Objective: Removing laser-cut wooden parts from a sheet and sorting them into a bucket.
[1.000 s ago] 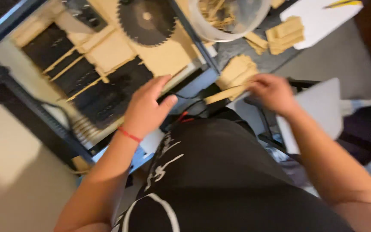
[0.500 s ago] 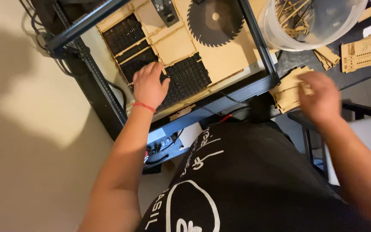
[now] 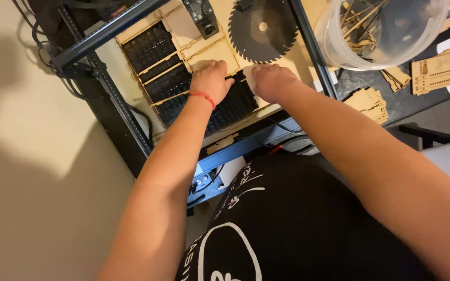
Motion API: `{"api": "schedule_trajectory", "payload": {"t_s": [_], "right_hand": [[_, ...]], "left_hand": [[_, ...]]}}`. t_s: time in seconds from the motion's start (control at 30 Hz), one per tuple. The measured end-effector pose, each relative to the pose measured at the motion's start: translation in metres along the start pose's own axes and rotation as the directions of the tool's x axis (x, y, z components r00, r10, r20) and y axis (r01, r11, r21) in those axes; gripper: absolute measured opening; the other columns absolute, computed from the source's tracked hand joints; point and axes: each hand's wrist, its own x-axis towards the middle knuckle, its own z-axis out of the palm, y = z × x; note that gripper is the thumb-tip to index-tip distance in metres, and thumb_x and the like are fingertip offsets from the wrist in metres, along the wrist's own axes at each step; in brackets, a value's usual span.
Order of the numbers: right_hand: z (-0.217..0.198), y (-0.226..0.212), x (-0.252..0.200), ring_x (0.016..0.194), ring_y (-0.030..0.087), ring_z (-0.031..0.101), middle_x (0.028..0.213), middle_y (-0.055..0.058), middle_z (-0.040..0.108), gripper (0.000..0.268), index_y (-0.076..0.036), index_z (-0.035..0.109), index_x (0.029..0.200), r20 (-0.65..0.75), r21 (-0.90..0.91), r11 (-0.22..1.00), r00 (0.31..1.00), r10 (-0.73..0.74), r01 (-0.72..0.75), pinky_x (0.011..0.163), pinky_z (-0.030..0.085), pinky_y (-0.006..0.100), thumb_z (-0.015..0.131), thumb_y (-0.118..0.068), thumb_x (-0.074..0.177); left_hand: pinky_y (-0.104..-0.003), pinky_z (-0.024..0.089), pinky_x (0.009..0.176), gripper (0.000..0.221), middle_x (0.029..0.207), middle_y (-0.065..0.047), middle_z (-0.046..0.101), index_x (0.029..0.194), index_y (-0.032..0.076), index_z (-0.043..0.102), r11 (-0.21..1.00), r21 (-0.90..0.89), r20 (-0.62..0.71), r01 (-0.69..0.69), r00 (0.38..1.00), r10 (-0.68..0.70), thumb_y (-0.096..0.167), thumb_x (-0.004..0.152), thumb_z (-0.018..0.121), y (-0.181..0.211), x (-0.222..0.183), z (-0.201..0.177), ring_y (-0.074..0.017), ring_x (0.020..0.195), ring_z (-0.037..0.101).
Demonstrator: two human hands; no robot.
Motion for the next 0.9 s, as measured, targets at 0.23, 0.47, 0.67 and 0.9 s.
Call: {"api": "schedule_trajectory", "payload": {"t_s": [0.23, 0.47, 0.67, 0.9], "right_hand": [[-0.031, -0.012, 0.000, 0.102, 0.040, 0.069, 0.106, 0.016, 0.068, 0.044, -0.006, 0.061, 0.122, 0.142, -0.029, 0.999, 0.989, 0.029, -0.025, 0.081, 0.056, 0.057, 0.063, -0.033, 0.088], [-0.017, -0.014, 0.006, 0.099, 0.037, 0.070, 0.102, 0.011, 0.070, 0.035, -0.008, 0.065, 0.115, 0.113, -0.045, 0.997, 0.991, 0.072, -0.067, 0.077, 0.056, 0.057, 0.065, -0.031, 0.089], [-0.036, -0.016, 0.002, 0.101, 0.039, 0.070, 0.104, 0.015, 0.071, 0.036, -0.006, 0.065, 0.117, 0.147, -0.004, 0.998, 0.987, 0.058, -0.058, 0.078, 0.056, 0.057, 0.068, -0.029, 0.090], [-0.028, -0.016, 0.002, 0.105, 0.041, 0.068, 0.109, 0.016, 0.069, 0.038, -0.006, 0.063, 0.120, 0.196, -0.023, 0.998, 0.979, 0.056, -0.053, 0.080, 0.054, 0.060, 0.065, -0.031, 0.092]], "left_hand": [[-0.052, 0.053, 0.089, 0.024, 0.104, -0.017, 0.064, 0.103, 0.007, 0.060, 0.994, -0.034, 0.136, -0.100, 0.985, 0.103, 0.029, 0.093, 0.056, -0.013, 0.025, -0.004, -0.0395, 0.104, 0.067], [-0.048, 0.052, 0.091, 0.031, 0.098, -0.013, 0.067, 0.092, 0.011, 0.061, 0.977, -0.105, 0.288, -0.187, 0.935, 0.210, 0.042, 0.089, 0.058, -0.022, -0.008, -0.050, -0.0375, 0.105, 0.066], [-0.049, 0.050, 0.078, 0.031, 0.082, -0.013, 0.055, 0.083, 0.012, 0.050, 0.901, -0.141, 0.051, -0.409, 0.906, 0.420, 0.037, 0.089, 0.069, -0.043, -0.048, -0.066, -0.0412, 0.092, 0.062], [-0.050, 0.052, 0.083, 0.025, 0.090, -0.011, 0.059, 0.091, 0.016, 0.051, 0.932, -0.232, 0.158, -0.279, 0.934, 0.319, 0.038, 0.094, 0.061, -0.036, -0.090, -0.102, -0.0378, 0.096, 0.062]]}}
